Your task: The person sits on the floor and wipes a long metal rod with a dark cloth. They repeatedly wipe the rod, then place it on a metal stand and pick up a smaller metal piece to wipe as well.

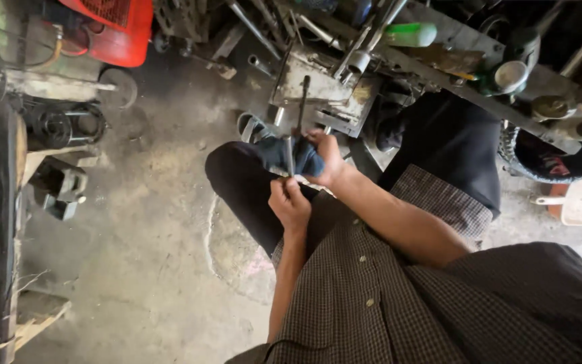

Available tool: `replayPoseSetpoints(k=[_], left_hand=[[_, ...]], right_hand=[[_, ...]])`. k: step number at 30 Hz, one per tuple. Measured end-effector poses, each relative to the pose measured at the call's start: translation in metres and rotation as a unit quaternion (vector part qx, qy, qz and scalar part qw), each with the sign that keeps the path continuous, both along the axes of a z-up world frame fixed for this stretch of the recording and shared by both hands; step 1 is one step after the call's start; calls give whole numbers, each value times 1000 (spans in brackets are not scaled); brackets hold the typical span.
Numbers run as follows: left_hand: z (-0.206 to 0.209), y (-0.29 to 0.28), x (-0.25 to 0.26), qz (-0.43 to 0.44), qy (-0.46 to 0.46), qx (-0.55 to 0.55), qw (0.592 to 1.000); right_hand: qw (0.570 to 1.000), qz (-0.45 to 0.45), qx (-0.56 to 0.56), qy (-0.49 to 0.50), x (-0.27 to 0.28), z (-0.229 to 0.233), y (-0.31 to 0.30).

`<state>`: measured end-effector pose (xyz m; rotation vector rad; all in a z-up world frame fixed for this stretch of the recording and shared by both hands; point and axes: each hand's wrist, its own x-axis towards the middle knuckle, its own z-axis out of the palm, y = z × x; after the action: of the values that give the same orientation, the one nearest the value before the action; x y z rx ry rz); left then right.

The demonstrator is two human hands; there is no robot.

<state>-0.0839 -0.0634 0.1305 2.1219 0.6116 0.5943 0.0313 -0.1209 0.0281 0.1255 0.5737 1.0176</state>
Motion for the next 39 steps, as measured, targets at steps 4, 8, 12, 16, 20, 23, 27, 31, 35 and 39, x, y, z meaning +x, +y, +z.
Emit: replayPoseSetpoints(k=[4, 8, 12, 16, 20, 23, 27, 31, 35, 39], left_hand=[[1, -10, 9, 37, -13, -53, 998], [9, -17, 20, 67, -25, -39, 997], [24, -29, 24, 48, -54, -25, 997], [-9, -28, -4, 96, -72, -206, 971], [7, -15, -28, 155, -142, -406, 889], [35, -14, -36, 176, -135, -374, 901], [45, -3, -52, 180, -126, -350, 911], [48, 11, -70, 185, -121, -334, 916], [44, 14, -71, 154, -110, -282, 941], [66, 11, -34, 106, -32, -86, 990]], right_hand=[[996, -53, -51, 57, 28, 79, 2], [998, -28, -26, 42, 2, 67, 1], [999, -34, -9, 38, 31, 75, -6], [983, -142, -76, 84, 70, 83, -22], [955, -290, -61, 1, 117, 73, -60], [956, -234, -177, 8, 108, 102, -58], [980, -188, -58, 0, 85, 61, -40], [972, -201, -79, 90, 90, 82, -41], [977, -154, -123, 80, 80, 102, -30], [988, -122, -78, 60, 37, 76, -7]])
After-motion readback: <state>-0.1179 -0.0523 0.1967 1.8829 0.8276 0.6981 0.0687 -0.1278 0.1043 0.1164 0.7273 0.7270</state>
